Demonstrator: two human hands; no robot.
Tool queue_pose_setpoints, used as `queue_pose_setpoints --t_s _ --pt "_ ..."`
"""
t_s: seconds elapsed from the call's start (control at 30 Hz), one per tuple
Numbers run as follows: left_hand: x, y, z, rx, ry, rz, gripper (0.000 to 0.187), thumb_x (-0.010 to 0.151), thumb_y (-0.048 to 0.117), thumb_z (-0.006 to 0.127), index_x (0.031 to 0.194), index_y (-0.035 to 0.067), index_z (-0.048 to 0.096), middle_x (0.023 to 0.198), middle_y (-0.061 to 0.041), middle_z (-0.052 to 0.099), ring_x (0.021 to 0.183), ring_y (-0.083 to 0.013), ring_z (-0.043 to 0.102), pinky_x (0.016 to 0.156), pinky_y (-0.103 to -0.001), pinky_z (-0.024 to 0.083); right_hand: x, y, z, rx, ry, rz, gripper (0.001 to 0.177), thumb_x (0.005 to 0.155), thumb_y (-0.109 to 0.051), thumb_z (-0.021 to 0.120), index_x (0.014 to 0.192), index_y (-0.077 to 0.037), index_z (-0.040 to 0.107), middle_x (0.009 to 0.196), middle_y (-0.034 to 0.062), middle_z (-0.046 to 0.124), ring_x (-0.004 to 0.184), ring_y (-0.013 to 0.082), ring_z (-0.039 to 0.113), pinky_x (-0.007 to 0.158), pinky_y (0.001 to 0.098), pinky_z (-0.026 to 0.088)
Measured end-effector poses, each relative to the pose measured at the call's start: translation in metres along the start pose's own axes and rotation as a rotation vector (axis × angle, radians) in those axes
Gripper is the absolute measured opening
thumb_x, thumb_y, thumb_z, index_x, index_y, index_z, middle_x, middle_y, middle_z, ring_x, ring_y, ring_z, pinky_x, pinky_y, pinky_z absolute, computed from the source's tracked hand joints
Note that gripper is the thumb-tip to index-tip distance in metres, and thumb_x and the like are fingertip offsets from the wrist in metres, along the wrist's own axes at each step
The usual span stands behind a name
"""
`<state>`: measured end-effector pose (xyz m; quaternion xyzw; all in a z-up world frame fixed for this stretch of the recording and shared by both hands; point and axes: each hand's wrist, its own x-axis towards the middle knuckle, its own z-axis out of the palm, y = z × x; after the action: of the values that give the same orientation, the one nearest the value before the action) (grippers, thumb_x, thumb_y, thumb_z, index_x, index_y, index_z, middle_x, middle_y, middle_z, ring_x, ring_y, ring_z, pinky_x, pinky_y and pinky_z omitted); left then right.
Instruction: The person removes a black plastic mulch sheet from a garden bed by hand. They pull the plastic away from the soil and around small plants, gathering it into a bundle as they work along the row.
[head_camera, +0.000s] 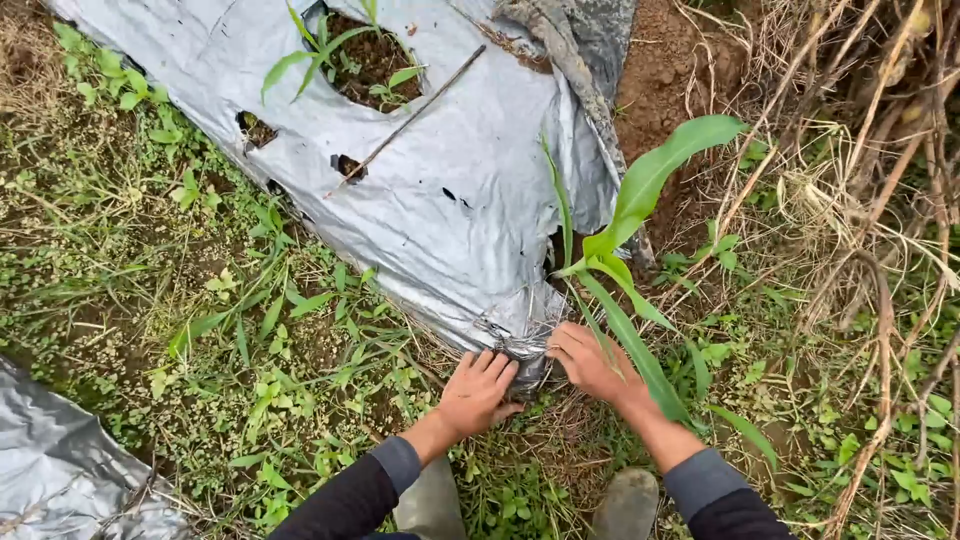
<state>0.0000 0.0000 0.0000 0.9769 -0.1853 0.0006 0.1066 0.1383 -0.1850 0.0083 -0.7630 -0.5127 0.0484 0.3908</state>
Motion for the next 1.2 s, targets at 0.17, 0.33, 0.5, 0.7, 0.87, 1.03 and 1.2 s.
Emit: queue_pose_setpoints --t_s 0.17,0.33,0.5,0.7,0.87,1.03,1.2 --pt "0.018 0.001 0.023 -0.087 0.086 -0.113 0.027 0.082 0.021 0.055 0.107 0.010 0.051 0.096 -0.007 0.049 0.094 -0.0244 0.045 0.074 -0.037 0.036 0.053 -0.044 -0.047 -0.033 -0.071 0.089 0.006 0.085 -0.013 0.057 0.084 -0.011 0.062 0.077 0.0015 0.055 0.079 0.0176 0.057 0.080 0.0344 0.044" --pt "0.037 -0.027 -0.054 -0.274 0.270 -0.336 0.039 0.070 0.007 0.064 0.105 0.007 0.049 0.117 -0.019 0.046 0.112 -0.0371 0.045 0.092 -0.045 0.037 0.081 -0.055 -0.081 0.006 -0.093 0.291 0.009 0.089 -0.015 0.053 0.090 -0.008 0.058 0.082 0.0051 0.053 0.085 0.0216 0.057 0.082 0.0359 0.045" --pt "0.060 -0.033 -0.097 -0.161 0.163 -0.171 0.076 0.059 0.019 0.080 0.121 0.005 0.038 0.136 -0.019 0.031 0.128 -0.0359 0.028 0.104 -0.051 0.022 0.091 -0.074 -0.098 -0.055 -0.427 0.593 0.046 0.074 -0.019 0.073 0.110 -0.002 0.049 0.106 0.0178 0.053 0.105 0.0327 0.050 0.093 0.0446 0.039" --pt "0.080 -0.034 -0.077 -0.003 -0.035 -0.096 0.072 0.065 0.024 0.075 0.124 0.017 0.035 0.116 -0.006 0.041 0.113 -0.0248 0.035 0.092 -0.042 0.028 0.086 -0.061 -0.095 0.047 -0.647 0.699 0.019 0.080 -0.006 0.062 0.096 0.003 0.057 0.090 0.0187 0.059 0.085 0.0258 0.058 0.080 0.0414 0.043" --pt "0.081 -0.035 -0.086 0.027 0.074 0.025 0.023 0.065 0.014 0.068 0.086 0.018 0.058 0.087 0.003 0.051 0.093 -0.0178 0.045 0.084 -0.038 0.034 0.142 -0.071 -0.179 0.172 -0.865 0.798 0.033 0.076 -0.009 0.071 0.105 0.001 0.061 0.107 0.0181 0.065 0.100 0.0313 0.063 0.093 0.0429 0.047" --pt "0.077 -0.024 -0.155 0.234 -0.111 0.229 0.008 0.075 0.015 0.065 0.082 0.019 0.063 0.096 0.001 0.050 0.098 -0.0180 0.044 0.087 -0.040 0.033 0.173 -0.057 -0.269 -0.394 -0.739 1.273 0.020 0.076 0.008 0.066 0.095 0.007 0.069 0.087 0.0259 0.070 0.071 0.0322 0.071 0.071 0.0431 0.058" --pt "0.105 -0.021 -0.166 0.423 -0.544 0.392 0.028 0.083 0.005 0.053 0.109 0.013 0.059 0.121 -0.008 0.052 0.121 -0.0218 0.045 0.104 -0.048 0.026 0.167 0.020 -0.236 -0.544 -0.624 0.956 0.031 0.082 -0.021 0.063 0.100 0.004 0.064 0.088 0.0255 0.066 0.076 0.0328 0.068 0.073 0.0468 0.056"
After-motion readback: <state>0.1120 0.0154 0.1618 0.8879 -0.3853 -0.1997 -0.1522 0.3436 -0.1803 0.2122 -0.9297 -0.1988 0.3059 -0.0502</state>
